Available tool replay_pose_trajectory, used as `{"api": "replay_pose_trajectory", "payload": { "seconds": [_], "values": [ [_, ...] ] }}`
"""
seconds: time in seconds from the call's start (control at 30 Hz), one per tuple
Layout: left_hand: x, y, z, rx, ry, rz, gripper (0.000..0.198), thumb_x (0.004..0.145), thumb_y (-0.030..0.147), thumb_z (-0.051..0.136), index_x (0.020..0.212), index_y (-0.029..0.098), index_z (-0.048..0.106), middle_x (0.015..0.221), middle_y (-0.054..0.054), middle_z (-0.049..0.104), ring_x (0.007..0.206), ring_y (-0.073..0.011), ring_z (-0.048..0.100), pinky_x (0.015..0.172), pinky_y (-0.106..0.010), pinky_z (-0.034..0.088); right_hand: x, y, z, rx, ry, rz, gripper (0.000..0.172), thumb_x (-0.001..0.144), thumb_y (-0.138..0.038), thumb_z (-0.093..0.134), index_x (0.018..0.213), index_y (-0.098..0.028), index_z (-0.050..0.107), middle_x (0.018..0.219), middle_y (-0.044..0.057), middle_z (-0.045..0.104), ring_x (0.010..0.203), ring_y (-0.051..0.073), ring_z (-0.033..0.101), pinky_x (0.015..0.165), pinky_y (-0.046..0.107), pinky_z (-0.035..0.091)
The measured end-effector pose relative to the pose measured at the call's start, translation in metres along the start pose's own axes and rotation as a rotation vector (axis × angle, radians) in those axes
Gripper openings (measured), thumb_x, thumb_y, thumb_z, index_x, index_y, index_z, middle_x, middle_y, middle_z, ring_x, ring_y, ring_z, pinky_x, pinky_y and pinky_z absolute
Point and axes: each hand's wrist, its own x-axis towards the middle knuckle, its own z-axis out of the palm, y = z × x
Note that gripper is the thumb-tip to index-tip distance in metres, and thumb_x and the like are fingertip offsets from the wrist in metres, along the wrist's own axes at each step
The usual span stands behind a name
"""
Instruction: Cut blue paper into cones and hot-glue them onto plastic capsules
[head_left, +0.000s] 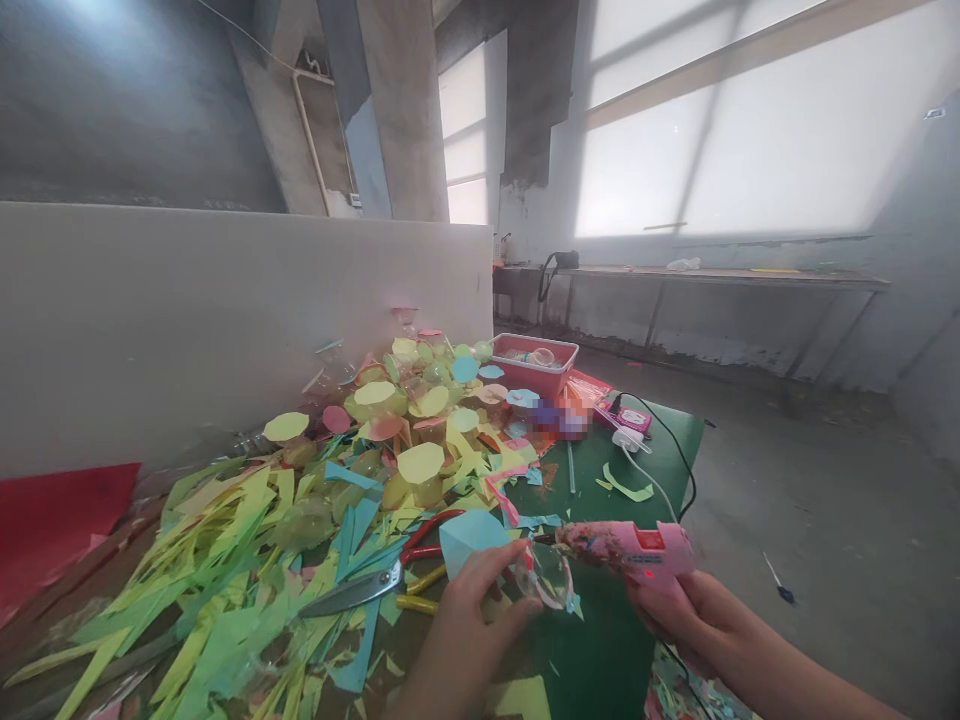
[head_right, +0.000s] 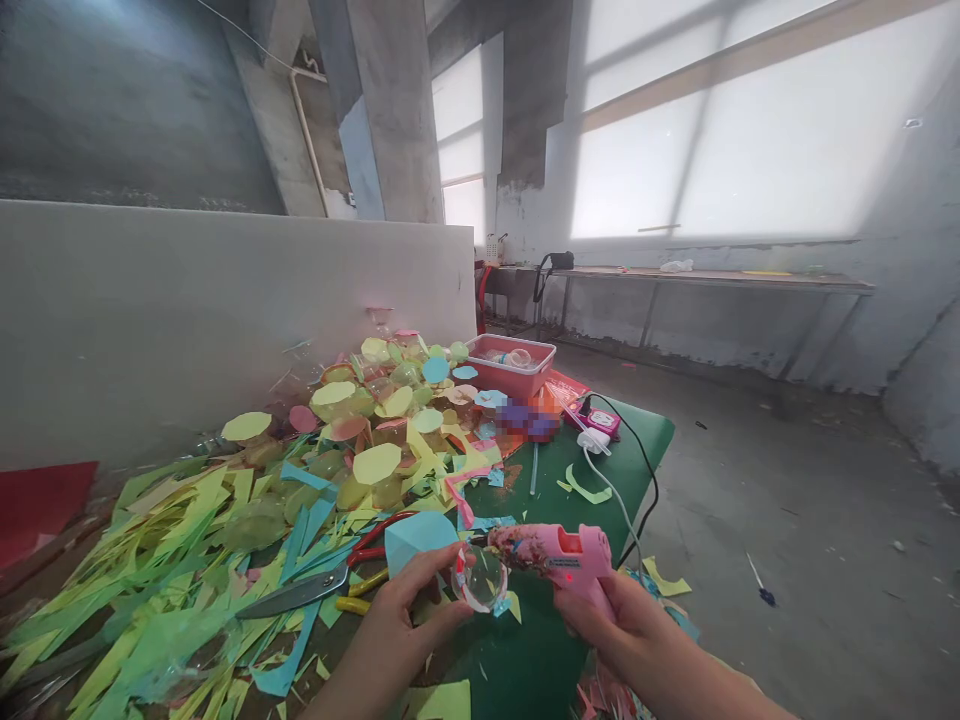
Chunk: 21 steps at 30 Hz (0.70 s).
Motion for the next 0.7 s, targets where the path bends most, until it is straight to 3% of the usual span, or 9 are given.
{"api": "replay_pose_trajectory", "payload": {
  "seconds": [0.17, 0.37, 0.57, 0.7],
  "values": [
    [-0.0003, 0.0009, -0.0007, -0.004, -0.022, -0.026, 0.045, 0.072, 0.043, 0.07, 0.114, 0.027, 0.07, 0.112, -0.005, 0.068, 0.096, -0.0259, 0.059, 0.089, -0.034, 0.045, -0.0063, -0.0047, -0.0003, -0.008, 0.012, 0.091, 0.048, 0.078, -0.069, 0.051, 0.07, -0.021, 0.049, 0.062, -0.005, 0.035, 0.054, 0.011, 0.028, 0.049, 0.021, 0.032],
    [-0.0001, -0.0005, -0.0003, -0.043, -0.023, -0.018, 0.045, 0.071, 0.042, 0.071, 0.114, 0.028, 0.069, 0.115, -0.005, 0.068, 0.106, -0.0267, 0.058, 0.096, -0.034, 0.042, -0.006, -0.0083, -0.0008, 0.024, -0.014, 0.06, 0.048, 0.078, -0.068, 0.054, 0.075, -0.02, 0.052, 0.066, -0.005, 0.037, 0.059, 0.011, 0.031, 0.053, 0.021, 0.034],
    [0.0008, -0.0027, 0.0007, -0.026, 0.009, -0.057, 0.043, 0.072, 0.039, 0.069, 0.113, 0.028, 0.069, 0.116, -0.004, 0.067, 0.095, -0.0244, 0.059, 0.091, -0.035, 0.044, -0.0032, -0.0006, -0.0019, 0.025, 0.001, 0.03, 0.051, 0.077, -0.069, 0.055, 0.072, -0.018, 0.053, 0.065, -0.005, 0.037, 0.06, 0.011, 0.033, 0.054, 0.021, 0.035],
    [0.0021, -0.0048, 0.0008, -0.005, 0.021, -0.088, 0.046, 0.072, 0.038, 0.067, 0.116, 0.026, 0.067, 0.11, -0.004, 0.069, 0.084, -0.0216, 0.059, 0.082, -0.033, 0.046, -0.0033, -0.0009, -0.0037, 0.002, 0.022, 0.026, 0.056, 0.077, -0.072, 0.051, 0.076, -0.017, 0.063, 0.071, 0.001, 0.051, 0.065, 0.014, 0.044, 0.059, 0.023, 0.041]
  ]
}}
